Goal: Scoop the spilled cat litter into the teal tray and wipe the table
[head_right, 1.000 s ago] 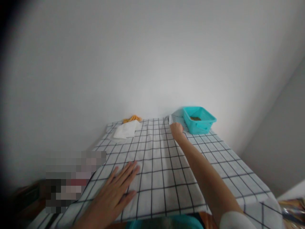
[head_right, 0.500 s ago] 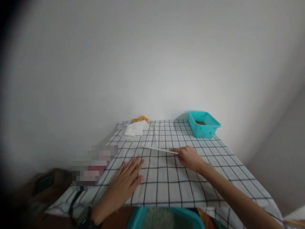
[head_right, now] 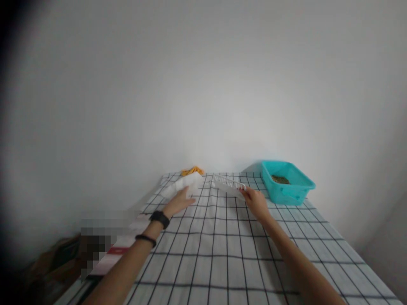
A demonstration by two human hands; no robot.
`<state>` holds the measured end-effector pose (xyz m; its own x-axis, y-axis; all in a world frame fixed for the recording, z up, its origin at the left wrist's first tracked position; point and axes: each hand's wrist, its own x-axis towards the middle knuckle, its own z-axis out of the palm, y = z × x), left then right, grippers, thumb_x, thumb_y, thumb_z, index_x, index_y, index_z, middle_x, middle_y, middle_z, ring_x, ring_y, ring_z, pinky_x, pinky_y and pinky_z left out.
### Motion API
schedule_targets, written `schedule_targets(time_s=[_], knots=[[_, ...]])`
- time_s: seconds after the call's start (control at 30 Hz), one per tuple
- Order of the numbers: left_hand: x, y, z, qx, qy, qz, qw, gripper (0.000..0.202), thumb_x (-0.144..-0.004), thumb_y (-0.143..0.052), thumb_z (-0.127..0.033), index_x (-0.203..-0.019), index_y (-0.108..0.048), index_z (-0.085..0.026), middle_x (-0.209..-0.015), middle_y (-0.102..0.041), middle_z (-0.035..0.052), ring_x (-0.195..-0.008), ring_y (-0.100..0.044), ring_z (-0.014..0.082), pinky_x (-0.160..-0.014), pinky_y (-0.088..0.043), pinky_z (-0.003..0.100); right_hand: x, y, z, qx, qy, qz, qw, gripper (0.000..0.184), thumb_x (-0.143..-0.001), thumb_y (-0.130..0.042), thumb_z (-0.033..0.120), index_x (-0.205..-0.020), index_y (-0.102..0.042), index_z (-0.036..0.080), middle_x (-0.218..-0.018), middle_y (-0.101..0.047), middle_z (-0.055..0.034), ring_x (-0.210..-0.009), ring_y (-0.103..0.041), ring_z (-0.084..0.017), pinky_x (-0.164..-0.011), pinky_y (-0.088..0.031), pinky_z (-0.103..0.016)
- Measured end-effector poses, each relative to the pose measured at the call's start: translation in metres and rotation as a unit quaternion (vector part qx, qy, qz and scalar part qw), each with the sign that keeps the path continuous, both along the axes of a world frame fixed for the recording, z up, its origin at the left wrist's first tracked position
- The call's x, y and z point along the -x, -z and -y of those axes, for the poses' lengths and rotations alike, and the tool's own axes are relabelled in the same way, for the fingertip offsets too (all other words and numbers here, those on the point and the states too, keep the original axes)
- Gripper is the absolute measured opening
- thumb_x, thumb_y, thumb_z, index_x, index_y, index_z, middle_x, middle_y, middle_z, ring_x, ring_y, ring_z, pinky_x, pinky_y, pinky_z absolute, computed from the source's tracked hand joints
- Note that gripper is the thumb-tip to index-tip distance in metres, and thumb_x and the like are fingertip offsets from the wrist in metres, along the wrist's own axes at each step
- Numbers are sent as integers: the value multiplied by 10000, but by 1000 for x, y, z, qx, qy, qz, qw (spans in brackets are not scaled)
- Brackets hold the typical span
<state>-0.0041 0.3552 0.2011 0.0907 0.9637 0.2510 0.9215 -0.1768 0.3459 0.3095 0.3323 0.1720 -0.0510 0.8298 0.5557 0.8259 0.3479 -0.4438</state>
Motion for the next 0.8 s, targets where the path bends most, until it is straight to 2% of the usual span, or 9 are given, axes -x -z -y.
schedule_targets(time_s=[0.1,0.17,0.27,0.33,0.4,0.47,0.6,0.7,0.8], knots=[[-7,19,-2,-18,-19,-14,1000,691,-849,-605,-322,-1460,-431,-51,-1452,-539,263,-1360,-477,391,-1085,-413,503,-8,2,4,20,-40,8,999,515,-974,-383,485,-978,-765,139,-747,-749,-97,-640,-678,-244,-591,-461,-302],[1,22,-2,-32,-28,-19,999,639,-882,-558,-265,-1471,-426,-58,-1374,-588,250,-1317,-506,372,-1077,-418,483,-14,-1,11,41,-73,11,996,520,-973,-399,515,-962,-770,150,-728,-742,-79,-625,-663,-226,-594,-464,-294],[19,18,-3,-45,-50,-15,998,422,-873,-508,-155,-1263,-637,-59,-1194,-668,228,-1191,-586,341,-1027,-458,437,-16,-10,24,79,-129,14,988,484,-971,-451,527,-1013,-778,172,-767,-759,-65,-635,-673,-213,-618,-492,-297],[27,13,-3,-57,-63,0,996,311,-845,-504,-111,-1051,-735,-85,-1086,-696,219,-1143,-605,347,-985,-481,437,-15,-18,35,106,-183,3,977,428,-979,-479,494,-1120,-765,208,-986,-788,-78,-838,-727,-237,-760,-542,-324],[31,10,-1,-79,-74,30,994,257,-821,-518,-99,-913,-757,-114,-1015,-710,209,-1125,-610,360,-959,-490,450,-13,-26,44,135,-234,-16,963,395,-977,-502,477,-1168,-755,240,-1177,-755,-80,-1063,-703,-260,-920,-535,-365],[30,6,0,-106,-85,80,987,217,-809,-538,-121,-855,-750,-135,-975,-720,190,-1084,-628,353,-945,-495,456,-13,-32,52,172,-254,-34,951,390,-947,-548,520,-1091,-785,246,-1139,-767,-81,-1061,-704,-271,-920,-551,-380],[35,1,-4,-163,-135,235,949,187,-809,-530,-201,-838,-709,-156,-862,-710,108,-882,-685,272,-861,-536,421,-24,-33,51,209,-225,-102,946,378,-864,-643,584,-877,-803,242,-910,-790,-65,-860,-723,-263,-812,-590,-377],[43,1,-10,-180,-174,375,893,230,-797,-486,-222,-896,-679,-143,-708,-639,24,-577,-651,174,-619,-563,328,-36,-24,34,136,-161,-194,958,370,-865,-642,550,-975,-789,229,-1042,-781,-84,-997,-707,-300,-897,-568,-422],[49,0,-16,-201,-193,494,823,362,-775,-461,-193,-1070,-642,-86,-737,-621,13,-461,-597,110,-499,-541,263,-39,-15,8,62,-44,-187,979,401,-877,-587,506,-1005,-778,177,-1006,-780,-125,-987,-706,-337,-832,-572,-451]])
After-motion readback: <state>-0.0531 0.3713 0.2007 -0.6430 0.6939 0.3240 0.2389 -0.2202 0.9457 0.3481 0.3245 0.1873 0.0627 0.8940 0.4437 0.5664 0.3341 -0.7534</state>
